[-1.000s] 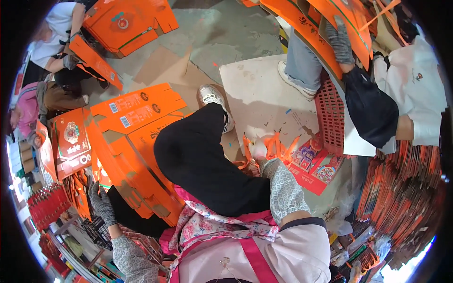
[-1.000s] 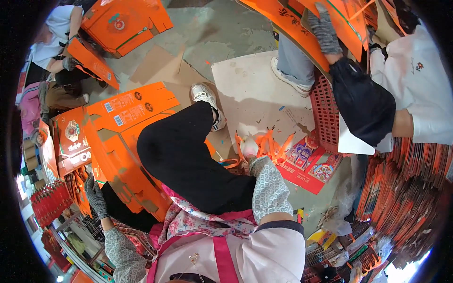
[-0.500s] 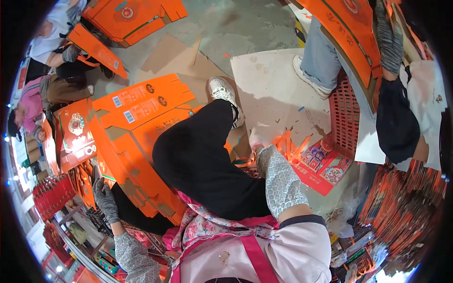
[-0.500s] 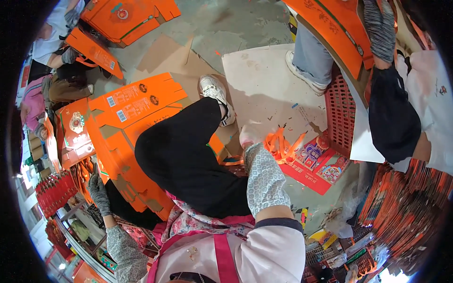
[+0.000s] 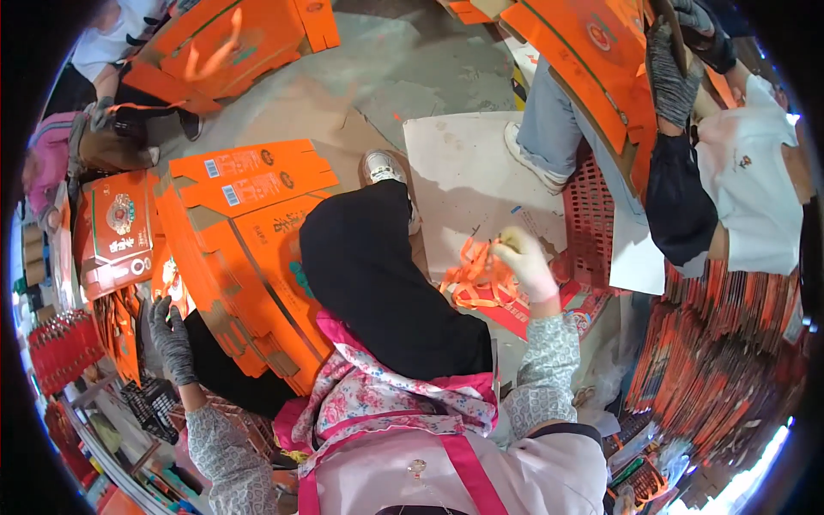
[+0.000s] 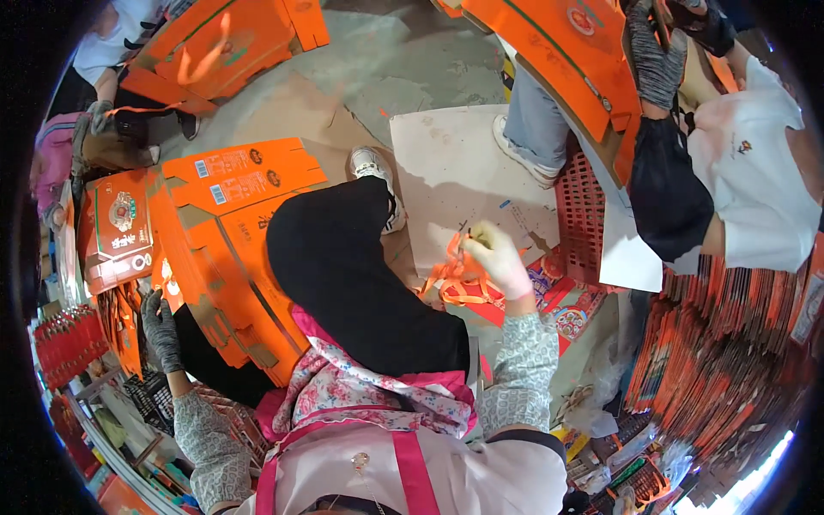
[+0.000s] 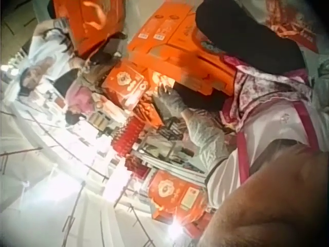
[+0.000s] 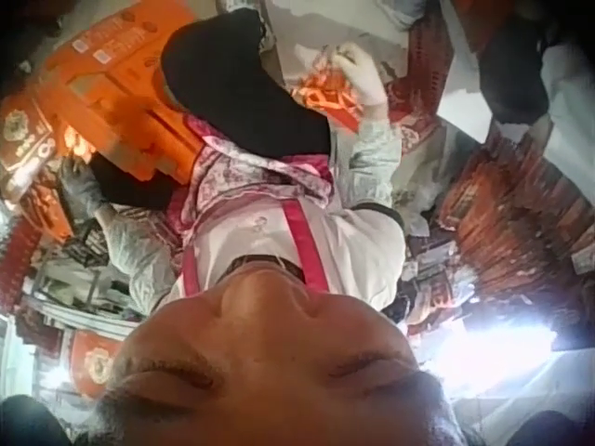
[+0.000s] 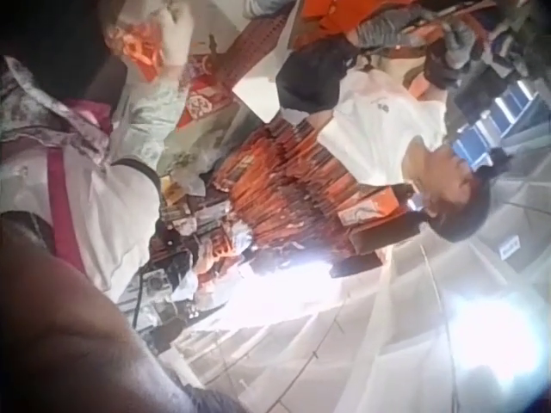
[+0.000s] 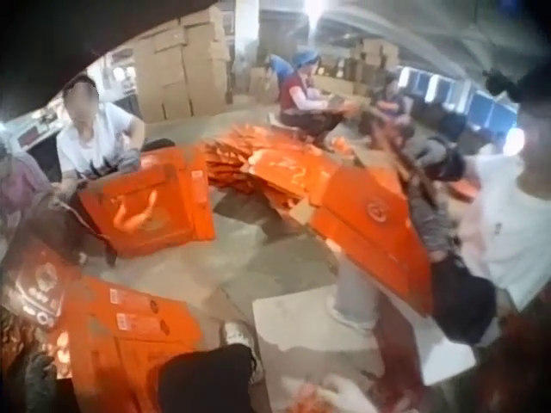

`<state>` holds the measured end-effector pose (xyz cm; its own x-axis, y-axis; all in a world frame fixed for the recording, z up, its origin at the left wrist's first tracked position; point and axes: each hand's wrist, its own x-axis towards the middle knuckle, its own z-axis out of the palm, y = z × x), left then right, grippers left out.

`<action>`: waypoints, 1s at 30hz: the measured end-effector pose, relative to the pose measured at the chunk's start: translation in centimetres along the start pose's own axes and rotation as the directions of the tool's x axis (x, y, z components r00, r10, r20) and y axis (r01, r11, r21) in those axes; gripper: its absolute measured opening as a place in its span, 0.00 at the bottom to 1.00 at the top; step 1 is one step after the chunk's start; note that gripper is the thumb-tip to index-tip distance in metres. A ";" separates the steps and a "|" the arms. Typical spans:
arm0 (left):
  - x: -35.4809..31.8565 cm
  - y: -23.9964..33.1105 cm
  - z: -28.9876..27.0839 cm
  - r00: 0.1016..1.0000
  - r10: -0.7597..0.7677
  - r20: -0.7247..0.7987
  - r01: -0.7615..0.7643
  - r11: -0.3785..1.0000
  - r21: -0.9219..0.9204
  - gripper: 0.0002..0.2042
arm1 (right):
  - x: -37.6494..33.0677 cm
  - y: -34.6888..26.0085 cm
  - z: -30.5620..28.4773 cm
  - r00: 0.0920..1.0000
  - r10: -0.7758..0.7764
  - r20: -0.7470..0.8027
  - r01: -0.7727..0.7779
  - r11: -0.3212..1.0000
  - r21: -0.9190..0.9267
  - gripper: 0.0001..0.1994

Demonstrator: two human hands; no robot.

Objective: Assembling and folding cardboard boxes with attached straps for packaging.

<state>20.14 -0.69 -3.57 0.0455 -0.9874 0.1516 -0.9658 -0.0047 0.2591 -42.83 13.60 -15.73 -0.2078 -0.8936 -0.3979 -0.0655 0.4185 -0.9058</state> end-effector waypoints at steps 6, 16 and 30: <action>-0.9 -1.2 0.0 0.994 0.002 -0.110 -0.009 0.998 -0.060 0.11 | -3.5 -18.2 1.3 0.971 -0.193 -0.139 0.228 0.924 0.309 0.04; 0.8 5.4 3.0 0.965 0.181 -0.190 -0.236 0.914 -0.329 0.16 | -2.5 -38.7 12.8 0.569 -0.797 -0.204 0.772 0.432 0.467 0.11; 4.9 8.6 10.5 0.971 -0.053 0.233 0.085 0.988 -0.130 0.25 | 4.0 -32.4 23.2 0.839 -0.409 0.358 0.236 0.868 0.438 0.10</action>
<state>9.38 -7.24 -10.64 0.0355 -0.9954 -0.0887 -0.9171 -0.0677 0.3928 -18.93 -7.27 8.71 0.2014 -0.9794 -0.0154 0.3210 0.0808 -0.9436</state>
